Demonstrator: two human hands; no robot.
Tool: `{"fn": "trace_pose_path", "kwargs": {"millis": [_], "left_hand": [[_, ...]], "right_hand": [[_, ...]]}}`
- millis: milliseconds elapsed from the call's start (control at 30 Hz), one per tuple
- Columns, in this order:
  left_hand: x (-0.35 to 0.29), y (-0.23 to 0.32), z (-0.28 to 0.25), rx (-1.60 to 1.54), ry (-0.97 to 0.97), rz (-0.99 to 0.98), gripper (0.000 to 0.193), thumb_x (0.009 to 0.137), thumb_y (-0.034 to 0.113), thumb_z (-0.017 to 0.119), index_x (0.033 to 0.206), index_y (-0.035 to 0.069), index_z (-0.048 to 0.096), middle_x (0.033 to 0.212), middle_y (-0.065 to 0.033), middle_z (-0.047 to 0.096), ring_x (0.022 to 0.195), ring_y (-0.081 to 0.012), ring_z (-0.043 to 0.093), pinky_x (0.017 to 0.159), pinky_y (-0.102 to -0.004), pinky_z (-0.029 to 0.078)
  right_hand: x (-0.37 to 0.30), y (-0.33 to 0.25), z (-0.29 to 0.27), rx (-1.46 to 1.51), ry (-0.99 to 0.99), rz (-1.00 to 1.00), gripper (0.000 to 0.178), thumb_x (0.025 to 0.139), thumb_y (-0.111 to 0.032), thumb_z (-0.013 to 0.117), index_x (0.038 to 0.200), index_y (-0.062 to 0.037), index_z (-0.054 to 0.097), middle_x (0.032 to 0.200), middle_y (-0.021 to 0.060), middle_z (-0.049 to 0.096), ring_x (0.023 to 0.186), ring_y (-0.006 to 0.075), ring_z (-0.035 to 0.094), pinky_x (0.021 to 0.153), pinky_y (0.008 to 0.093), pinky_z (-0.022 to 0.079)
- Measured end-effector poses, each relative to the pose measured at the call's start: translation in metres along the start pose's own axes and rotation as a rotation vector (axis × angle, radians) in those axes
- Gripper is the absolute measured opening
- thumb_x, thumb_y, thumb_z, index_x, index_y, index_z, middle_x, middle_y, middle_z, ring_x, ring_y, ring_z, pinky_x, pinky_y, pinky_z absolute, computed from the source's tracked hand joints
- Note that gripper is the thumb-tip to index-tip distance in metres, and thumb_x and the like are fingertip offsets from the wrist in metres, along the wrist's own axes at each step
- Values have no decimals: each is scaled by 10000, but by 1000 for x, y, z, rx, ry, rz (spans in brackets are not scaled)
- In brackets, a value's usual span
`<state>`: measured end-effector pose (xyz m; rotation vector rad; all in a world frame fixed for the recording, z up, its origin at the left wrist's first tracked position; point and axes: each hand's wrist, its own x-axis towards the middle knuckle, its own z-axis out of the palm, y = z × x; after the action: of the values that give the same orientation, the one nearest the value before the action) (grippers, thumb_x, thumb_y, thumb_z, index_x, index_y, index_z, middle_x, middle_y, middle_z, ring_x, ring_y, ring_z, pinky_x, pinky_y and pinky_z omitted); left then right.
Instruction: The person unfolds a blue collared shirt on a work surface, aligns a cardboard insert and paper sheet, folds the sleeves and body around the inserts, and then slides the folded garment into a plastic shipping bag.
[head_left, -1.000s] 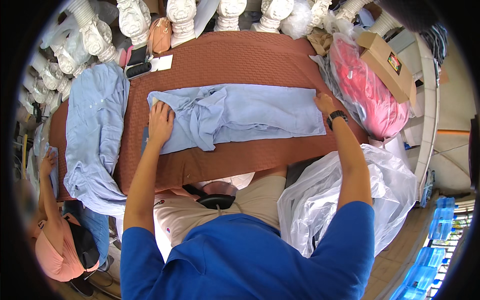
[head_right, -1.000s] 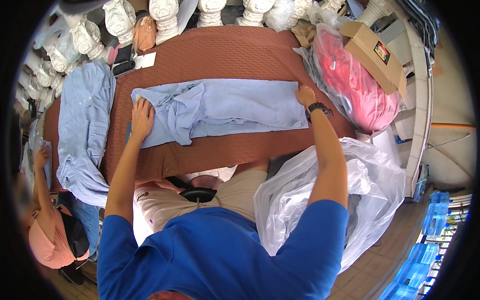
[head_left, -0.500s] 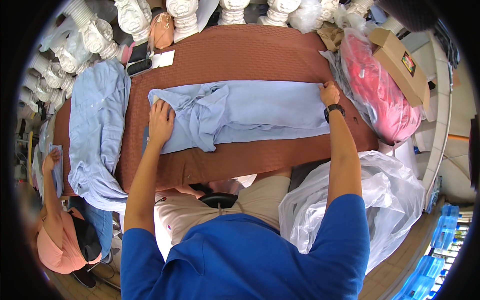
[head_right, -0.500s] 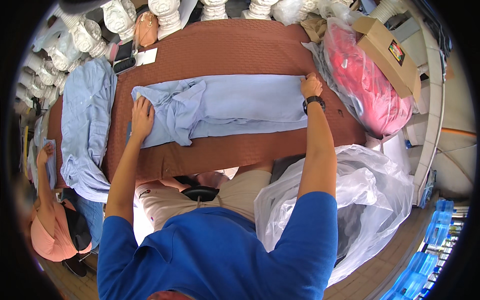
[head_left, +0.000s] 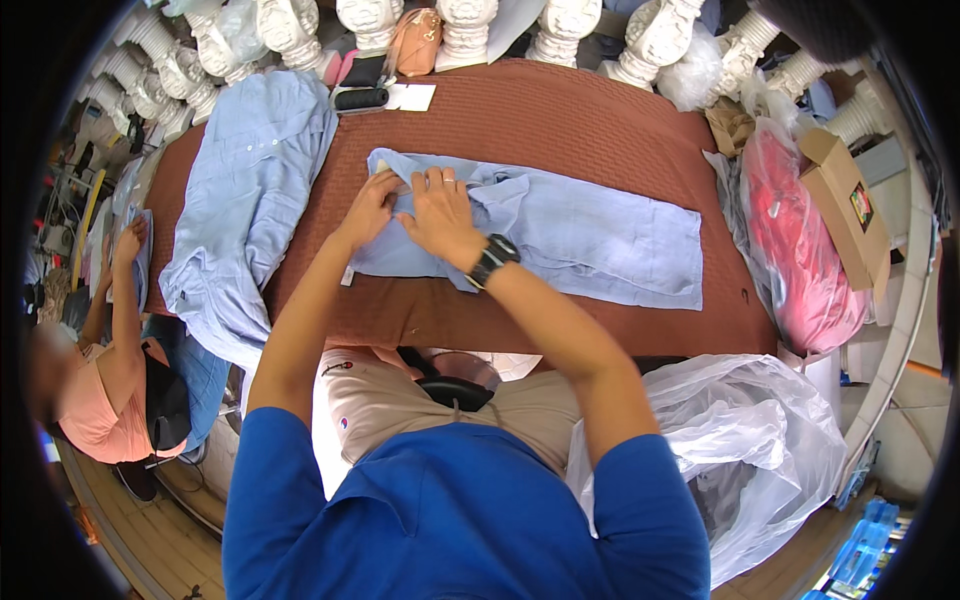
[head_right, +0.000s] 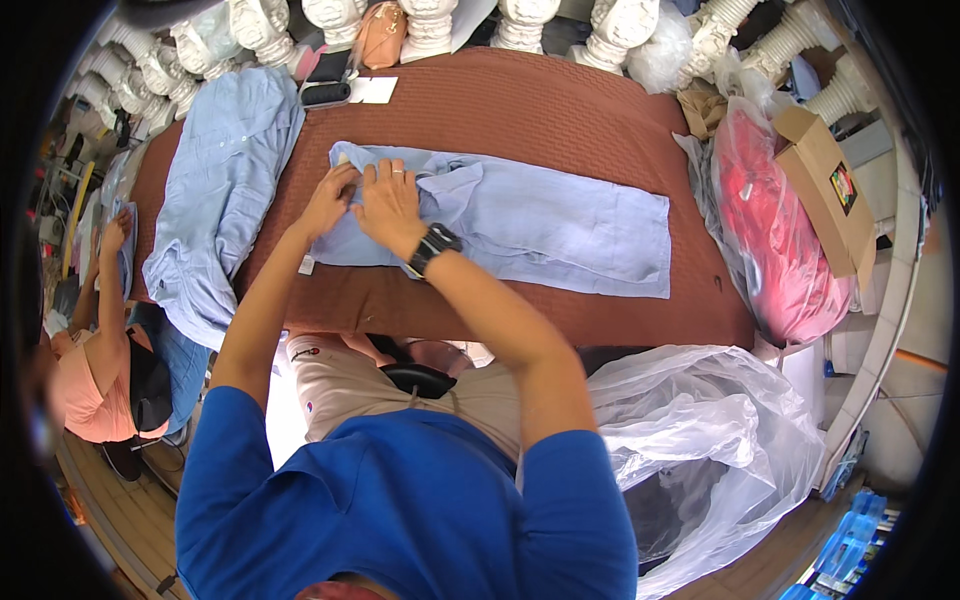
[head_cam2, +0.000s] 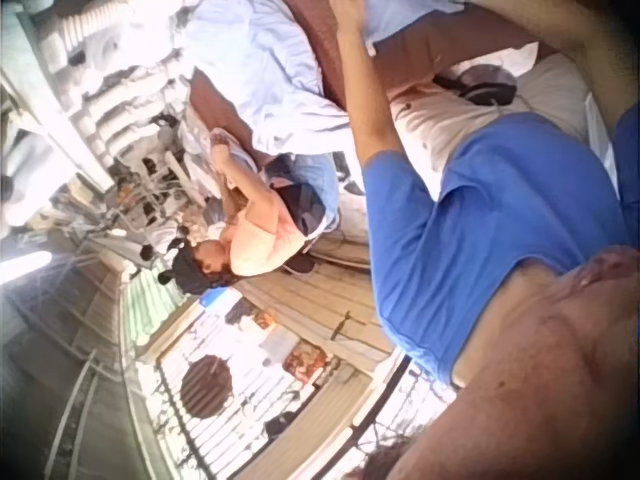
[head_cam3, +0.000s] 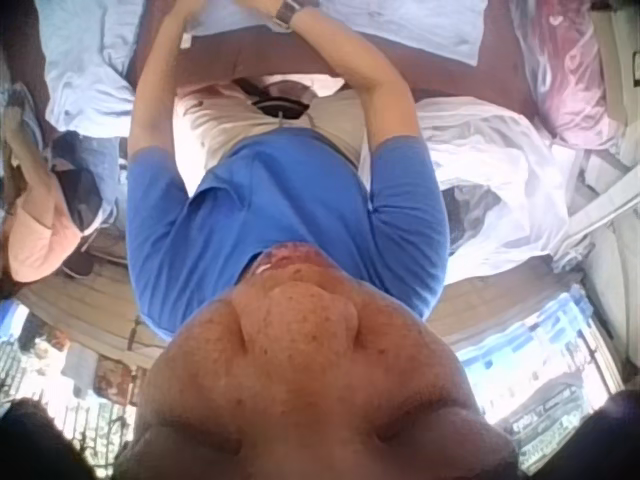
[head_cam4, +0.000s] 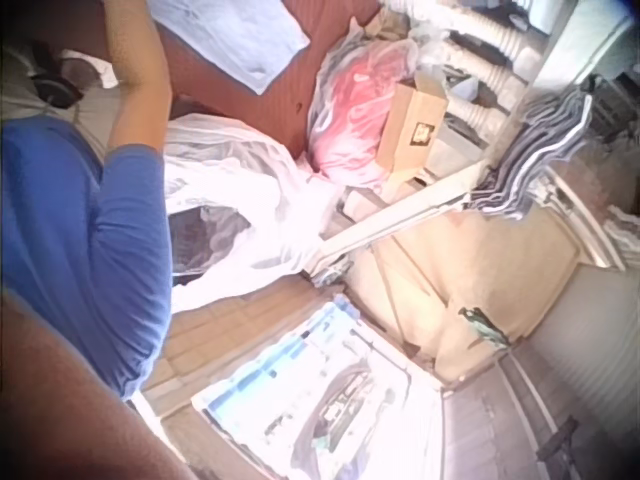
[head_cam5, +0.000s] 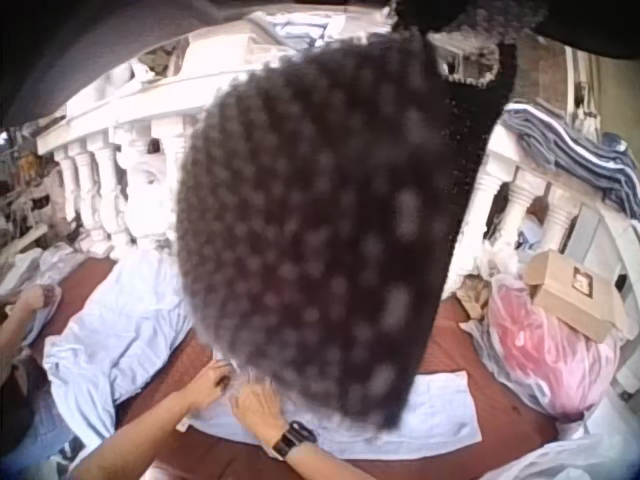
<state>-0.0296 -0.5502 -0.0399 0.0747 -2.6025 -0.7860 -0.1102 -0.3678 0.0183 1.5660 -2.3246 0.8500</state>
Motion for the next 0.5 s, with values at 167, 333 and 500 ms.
{"fn": "trace_pose_path", "kwargs": {"millis": [167,333,500], "left_hand": [[3,-22,-16,-212,212,-259,502,736,-134,647,1205,39,606,1180,-167,581,1064,-350,586,968,-419,479],[27,-27,-23,159,343,-15,425,767,-102,662,1164,52,646,1086,-144,630,1000,-318,616,846,-399,530],[29,-82,-23,-80,256,-213,264,842,-69,648,1075,42,700,984,-128,695,845,-264,682,760,-340,571]], "right_hand": [[15,-15,33,-56,-129,136,315,780,-114,716,1078,-17,683,1049,154,607,1068,332,551,874,463,421],[16,9,23,-114,-50,77,254,845,-132,672,1095,-99,707,1072,95,619,1091,319,530,910,469,393],[19,47,14,-3,-45,128,308,919,-265,647,1179,-105,688,1244,99,598,1180,332,493,989,492,374]]}}
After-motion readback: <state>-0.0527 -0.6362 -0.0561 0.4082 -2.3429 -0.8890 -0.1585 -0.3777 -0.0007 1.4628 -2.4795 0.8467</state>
